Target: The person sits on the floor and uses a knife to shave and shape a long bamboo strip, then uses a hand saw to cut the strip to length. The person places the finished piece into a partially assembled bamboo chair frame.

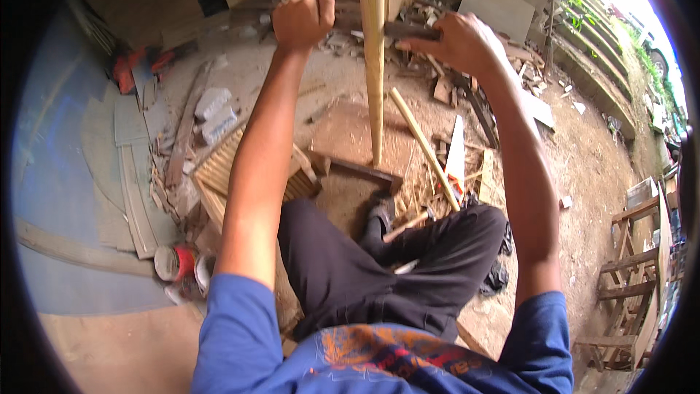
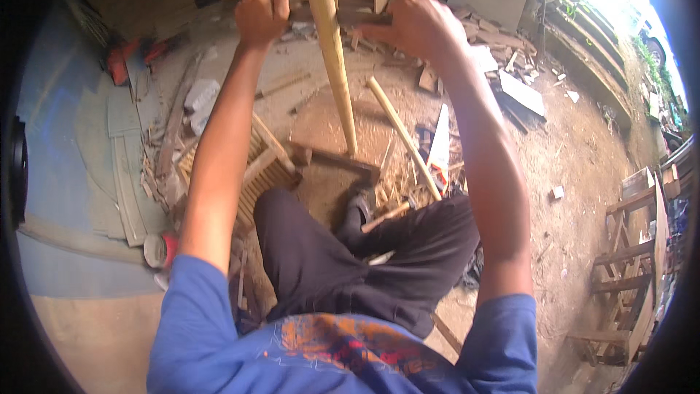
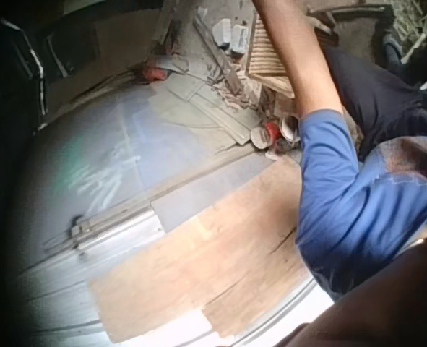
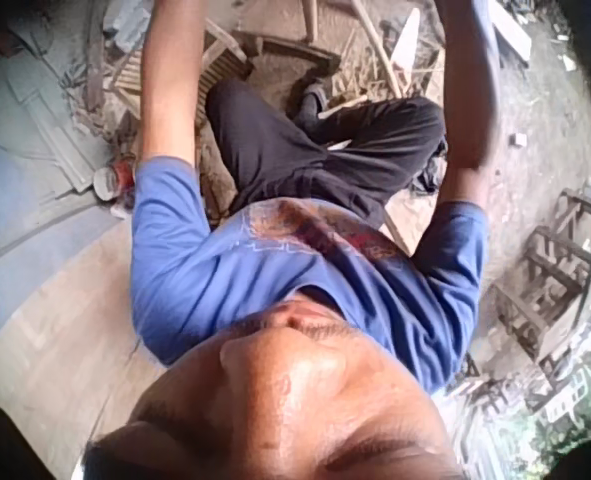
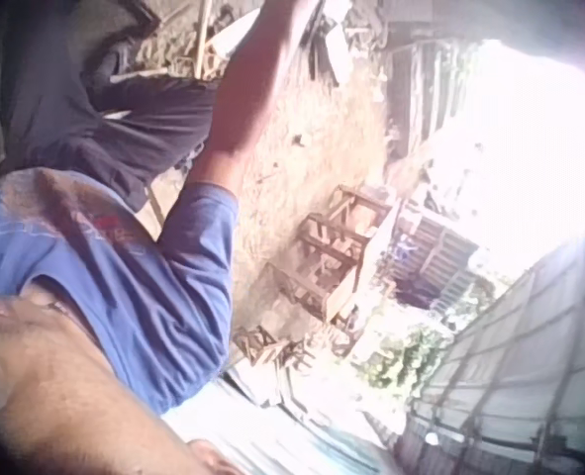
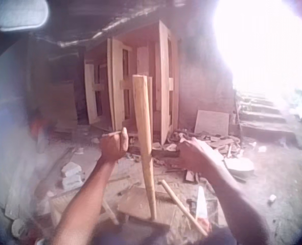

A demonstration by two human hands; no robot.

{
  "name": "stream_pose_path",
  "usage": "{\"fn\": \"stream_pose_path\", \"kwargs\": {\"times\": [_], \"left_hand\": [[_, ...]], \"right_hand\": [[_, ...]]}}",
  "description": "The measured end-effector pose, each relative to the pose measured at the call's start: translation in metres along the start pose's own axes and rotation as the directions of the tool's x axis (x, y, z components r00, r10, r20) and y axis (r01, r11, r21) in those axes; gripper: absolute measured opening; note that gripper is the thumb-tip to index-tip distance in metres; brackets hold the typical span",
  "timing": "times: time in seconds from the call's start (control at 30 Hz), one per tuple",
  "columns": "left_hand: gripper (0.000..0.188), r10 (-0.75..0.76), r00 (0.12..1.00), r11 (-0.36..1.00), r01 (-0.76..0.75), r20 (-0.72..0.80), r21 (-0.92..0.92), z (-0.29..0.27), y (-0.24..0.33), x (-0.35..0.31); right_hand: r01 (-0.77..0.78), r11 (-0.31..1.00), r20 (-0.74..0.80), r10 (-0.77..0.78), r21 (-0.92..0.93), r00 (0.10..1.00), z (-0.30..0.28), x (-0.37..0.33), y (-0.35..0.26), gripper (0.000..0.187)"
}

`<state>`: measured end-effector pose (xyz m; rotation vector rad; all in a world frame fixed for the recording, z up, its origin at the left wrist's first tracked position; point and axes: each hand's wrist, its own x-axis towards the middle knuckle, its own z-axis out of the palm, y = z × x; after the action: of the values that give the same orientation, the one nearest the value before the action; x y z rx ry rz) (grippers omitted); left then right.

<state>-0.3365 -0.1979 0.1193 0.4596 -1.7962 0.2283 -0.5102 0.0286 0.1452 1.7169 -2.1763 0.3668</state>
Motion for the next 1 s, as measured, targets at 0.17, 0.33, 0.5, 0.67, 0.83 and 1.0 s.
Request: {"fn": "stream_pose_path", "kwargs": {"times": [0.17, 0.33, 0.5, 0.67, 0.83, 1.0], "left_hand": [[0.056, -0.051, 0.987, 0.998, 0.055, 0.152, -0.025, 0.001, 0.006, -0.003], [0.055, -0.035, 0.99, 0.997, 0.044, 0.136, -0.06, -0.008, 0.008, -0.004], [0.052, 0.004, 0.999, 1.0, -0.005, 0.045, 0.013, -0.016, 0.011, 0.021], [0.051, 0.107, 0.986, 0.993, -0.1, -0.127, 0.061, -0.032, 0.018, 0.079], [0.047, 0.117, 0.99, 0.989, -0.11, -0.072, 0.094, 0.007, 0.007, 0.004], [0.048, 0.076, 0.997, 0.997, -0.077, 0.032, 0.012, 0.029, 0.003, -0.009]], "right_hand": [[0.022, 0.999, 0.053, -0.024, 0.048, 0.998, -0.006, -0.007, -0.002, 0.069], [0.029, 0.999, 0.077, -0.031, 0.023, 0.997, -0.009, -0.02, -0.005, 0.051], [-0.003, 1.0, 0.018, 0.003, 0.001, 1.0, -0.025, -0.012, 0.003, 0.035], [0.003, 0.997, -0.039, 0.0, 0.082, 0.999, -0.093, -0.003, 0.0, 0.027], [-0.097, 0.995, 0.021, 0.097, -0.009, 0.995, -0.012, -0.016, 0.004, 0.024], [-0.047, 0.998, -0.017, 0.047, 0.03, 0.999, 0.015, -0.004, 0.02, 0.027]]}}
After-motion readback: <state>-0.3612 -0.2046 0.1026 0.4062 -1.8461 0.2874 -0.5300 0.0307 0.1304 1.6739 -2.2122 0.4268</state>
